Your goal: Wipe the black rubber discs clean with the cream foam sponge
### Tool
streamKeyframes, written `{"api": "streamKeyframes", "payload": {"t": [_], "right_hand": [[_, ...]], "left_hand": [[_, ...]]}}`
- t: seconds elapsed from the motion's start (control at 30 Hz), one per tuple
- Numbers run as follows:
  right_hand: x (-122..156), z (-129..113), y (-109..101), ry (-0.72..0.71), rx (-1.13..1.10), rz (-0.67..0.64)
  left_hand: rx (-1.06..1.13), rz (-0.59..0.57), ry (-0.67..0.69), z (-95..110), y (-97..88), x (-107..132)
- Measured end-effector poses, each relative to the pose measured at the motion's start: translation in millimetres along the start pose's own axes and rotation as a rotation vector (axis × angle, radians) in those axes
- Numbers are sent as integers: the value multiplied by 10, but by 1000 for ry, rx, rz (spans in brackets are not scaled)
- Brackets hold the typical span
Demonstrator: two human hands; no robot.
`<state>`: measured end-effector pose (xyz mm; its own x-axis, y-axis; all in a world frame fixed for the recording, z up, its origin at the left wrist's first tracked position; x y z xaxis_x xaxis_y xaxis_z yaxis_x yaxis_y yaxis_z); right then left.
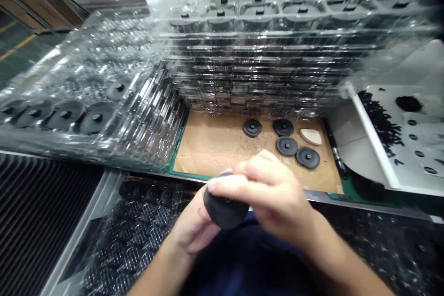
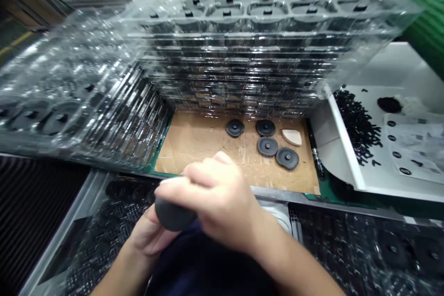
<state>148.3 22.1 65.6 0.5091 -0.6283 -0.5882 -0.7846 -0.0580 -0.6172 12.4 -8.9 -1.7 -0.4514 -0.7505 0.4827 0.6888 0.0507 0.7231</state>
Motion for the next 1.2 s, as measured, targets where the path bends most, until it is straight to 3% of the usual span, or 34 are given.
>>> {"api": "streamKeyframes", "payload": {"t": [0.1, 0.2, 0.37, 0.47, 0.63, 0.9, 1.2], "right_hand": [[201, 44, -47, 206, -102, 94], [636, 11, -79, 472, -154, 200], [1329, -228, 145, 649, -307, -31], [1531, -364, 221, 668, -354, -35], [1582, -484, 214, 642, -365, 1], [1500, -432, 254, 632, -426, -47], [1543, -76, 377, 893, -430, 15]], "left_hand": [[56, -115, -3, -86, 30, 238], [129, -159, 10, -205, 34, 482], [159, -179, 7, -432, 46, 751], [131, -269, 35, -515, 65, 836], [135, -300, 95, -572, 60, 890], [189, -133, 224, -505, -22, 798], [214, 64, 220, -307, -83, 413]]}}
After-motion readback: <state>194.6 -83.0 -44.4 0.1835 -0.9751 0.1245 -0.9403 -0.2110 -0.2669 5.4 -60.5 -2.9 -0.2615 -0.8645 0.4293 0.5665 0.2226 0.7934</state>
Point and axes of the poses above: each hand's wrist, its own x-axis away from the middle knuckle, its own y-axis out of the palm, z = x × y, the point moved 3 cm from there along -x, towards the middle knuckle, and after that the axes turned 7 degrees about -y, right-handed, at the moved point
